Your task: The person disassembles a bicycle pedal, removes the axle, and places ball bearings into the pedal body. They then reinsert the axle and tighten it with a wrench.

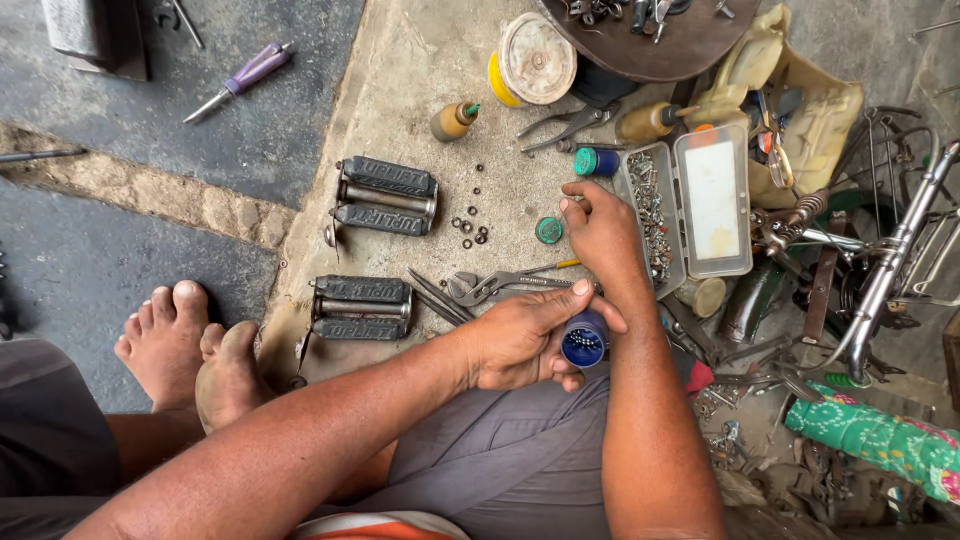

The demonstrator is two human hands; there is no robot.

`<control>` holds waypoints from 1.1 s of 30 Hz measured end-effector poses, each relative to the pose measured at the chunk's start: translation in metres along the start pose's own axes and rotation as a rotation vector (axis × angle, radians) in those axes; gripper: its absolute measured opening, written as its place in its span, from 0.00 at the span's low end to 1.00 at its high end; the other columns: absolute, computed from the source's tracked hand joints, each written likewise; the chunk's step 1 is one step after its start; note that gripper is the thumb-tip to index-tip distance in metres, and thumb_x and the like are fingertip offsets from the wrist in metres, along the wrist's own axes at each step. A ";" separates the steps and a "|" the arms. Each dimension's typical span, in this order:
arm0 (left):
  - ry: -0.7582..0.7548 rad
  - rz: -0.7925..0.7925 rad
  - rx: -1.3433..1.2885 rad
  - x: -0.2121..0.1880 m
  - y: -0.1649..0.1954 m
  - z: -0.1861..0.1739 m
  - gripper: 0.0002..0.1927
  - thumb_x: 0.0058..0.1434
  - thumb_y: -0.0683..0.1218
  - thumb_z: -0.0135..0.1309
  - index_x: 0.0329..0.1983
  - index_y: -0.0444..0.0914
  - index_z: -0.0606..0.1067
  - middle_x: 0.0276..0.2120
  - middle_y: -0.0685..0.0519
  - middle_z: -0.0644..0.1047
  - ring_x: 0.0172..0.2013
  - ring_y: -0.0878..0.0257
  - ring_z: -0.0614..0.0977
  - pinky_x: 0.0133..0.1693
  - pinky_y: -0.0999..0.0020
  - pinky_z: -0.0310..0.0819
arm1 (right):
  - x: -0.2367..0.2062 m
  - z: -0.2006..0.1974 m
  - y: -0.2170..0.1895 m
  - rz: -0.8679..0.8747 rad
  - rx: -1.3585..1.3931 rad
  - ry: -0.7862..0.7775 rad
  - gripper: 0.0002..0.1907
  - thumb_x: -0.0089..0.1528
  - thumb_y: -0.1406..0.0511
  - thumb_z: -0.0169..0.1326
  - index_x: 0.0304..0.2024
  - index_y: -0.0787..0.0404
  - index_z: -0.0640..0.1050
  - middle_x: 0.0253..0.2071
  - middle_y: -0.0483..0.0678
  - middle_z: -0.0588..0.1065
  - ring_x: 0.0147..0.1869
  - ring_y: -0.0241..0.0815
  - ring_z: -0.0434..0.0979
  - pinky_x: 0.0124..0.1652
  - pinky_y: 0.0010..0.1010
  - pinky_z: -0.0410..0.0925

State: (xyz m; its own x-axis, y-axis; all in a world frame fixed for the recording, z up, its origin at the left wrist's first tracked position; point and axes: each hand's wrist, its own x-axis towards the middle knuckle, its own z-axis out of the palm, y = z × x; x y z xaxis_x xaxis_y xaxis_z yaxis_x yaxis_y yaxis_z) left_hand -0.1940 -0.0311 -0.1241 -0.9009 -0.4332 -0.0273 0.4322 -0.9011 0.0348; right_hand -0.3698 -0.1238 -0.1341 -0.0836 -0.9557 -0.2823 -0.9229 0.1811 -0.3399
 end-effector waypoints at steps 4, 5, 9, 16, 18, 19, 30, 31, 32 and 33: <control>0.009 -0.018 0.009 0.000 0.000 -0.001 0.28 0.76 0.63 0.38 0.54 0.35 0.74 0.24 0.56 0.69 0.23 0.67 0.67 0.33 0.63 0.72 | 0.001 -0.001 -0.003 -0.002 -0.017 0.005 0.13 0.65 0.62 0.57 0.50 0.58 0.81 0.33 0.53 0.81 0.36 0.49 0.83 0.39 0.38 0.73; 0.009 -0.024 0.003 0.000 0.000 -0.001 0.28 0.76 0.63 0.38 0.55 0.35 0.74 0.25 0.56 0.69 0.23 0.67 0.67 0.33 0.63 0.72 | 0.001 -0.001 -0.004 -0.013 -0.022 0.010 0.13 0.64 0.62 0.57 0.50 0.58 0.82 0.33 0.53 0.81 0.35 0.48 0.83 0.39 0.38 0.73; -0.040 -0.014 -0.001 -0.001 0.000 0.000 0.29 0.76 0.64 0.38 0.55 0.34 0.74 0.26 0.54 0.70 0.23 0.67 0.68 0.33 0.63 0.73 | -0.001 -0.003 -0.009 0.074 0.055 -0.033 0.13 0.66 0.62 0.54 0.51 0.58 0.80 0.33 0.52 0.82 0.32 0.42 0.84 0.37 0.35 0.74; 0.015 -0.016 0.046 -0.003 0.002 -0.004 0.30 0.76 0.64 0.39 0.54 0.34 0.74 0.28 0.52 0.71 0.23 0.67 0.70 0.33 0.64 0.76 | 0.000 -0.010 -0.002 0.105 0.111 0.009 0.12 0.66 0.64 0.54 0.50 0.58 0.80 0.34 0.53 0.82 0.31 0.43 0.84 0.36 0.36 0.73; 0.163 0.017 0.119 -0.004 0.005 -0.010 0.29 0.75 0.63 0.38 0.53 0.35 0.75 0.30 0.52 0.73 0.21 0.68 0.70 0.33 0.64 0.78 | -0.001 -0.019 0.008 0.060 0.093 0.100 0.12 0.66 0.65 0.54 0.50 0.58 0.81 0.35 0.53 0.82 0.34 0.44 0.84 0.38 0.36 0.73; 0.301 0.038 0.186 -0.005 0.008 -0.015 0.28 0.74 0.62 0.38 0.53 0.35 0.76 0.31 0.53 0.76 0.21 0.68 0.70 0.32 0.65 0.79 | -0.002 -0.027 0.015 -0.003 0.072 0.175 0.11 0.66 0.67 0.53 0.50 0.58 0.81 0.36 0.53 0.82 0.37 0.44 0.84 0.40 0.36 0.74; 0.680 0.361 0.192 0.028 0.064 -0.051 0.22 0.75 0.57 0.37 0.51 0.37 0.74 0.26 0.51 0.75 0.20 0.66 0.72 0.26 0.65 0.75 | -0.037 -0.041 -0.021 -0.050 0.313 -0.124 0.33 0.50 0.62 0.69 0.58 0.51 0.77 0.42 0.52 0.80 0.38 0.47 0.80 0.38 0.33 0.74; 0.697 0.364 0.204 0.035 0.069 -0.048 0.21 0.76 0.57 0.38 0.52 0.37 0.73 0.29 0.51 0.76 0.23 0.66 0.75 0.29 0.65 0.77 | -0.040 -0.038 -0.029 -0.086 0.318 -0.157 0.39 0.44 0.63 0.73 0.59 0.51 0.76 0.42 0.52 0.78 0.37 0.48 0.79 0.37 0.34 0.74; 0.715 0.365 0.215 0.043 0.073 -0.043 0.20 0.76 0.56 0.38 0.52 0.36 0.73 0.32 0.52 0.76 0.26 0.65 0.77 0.32 0.65 0.78 | -0.039 -0.037 -0.033 -0.231 0.260 -0.060 0.35 0.47 0.63 0.72 0.57 0.53 0.76 0.45 0.53 0.79 0.41 0.50 0.80 0.41 0.36 0.74; 0.736 0.363 0.222 0.049 0.076 -0.039 0.20 0.77 0.56 0.39 0.53 0.36 0.72 0.34 0.53 0.77 0.30 0.65 0.80 0.34 0.64 0.79 | -0.037 -0.034 -0.037 -0.371 0.198 0.033 0.31 0.50 0.64 0.71 0.55 0.55 0.76 0.47 0.53 0.79 0.46 0.51 0.81 0.44 0.38 0.74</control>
State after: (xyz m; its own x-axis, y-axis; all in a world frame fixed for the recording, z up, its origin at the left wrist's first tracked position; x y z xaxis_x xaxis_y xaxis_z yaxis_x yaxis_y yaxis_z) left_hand -0.2032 -0.1217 -0.1620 -0.4194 -0.6661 -0.6168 0.6025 -0.7125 0.3597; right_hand -0.3456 -0.1031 -0.0803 0.2263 -0.9707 -0.0804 -0.8027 -0.1391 -0.5799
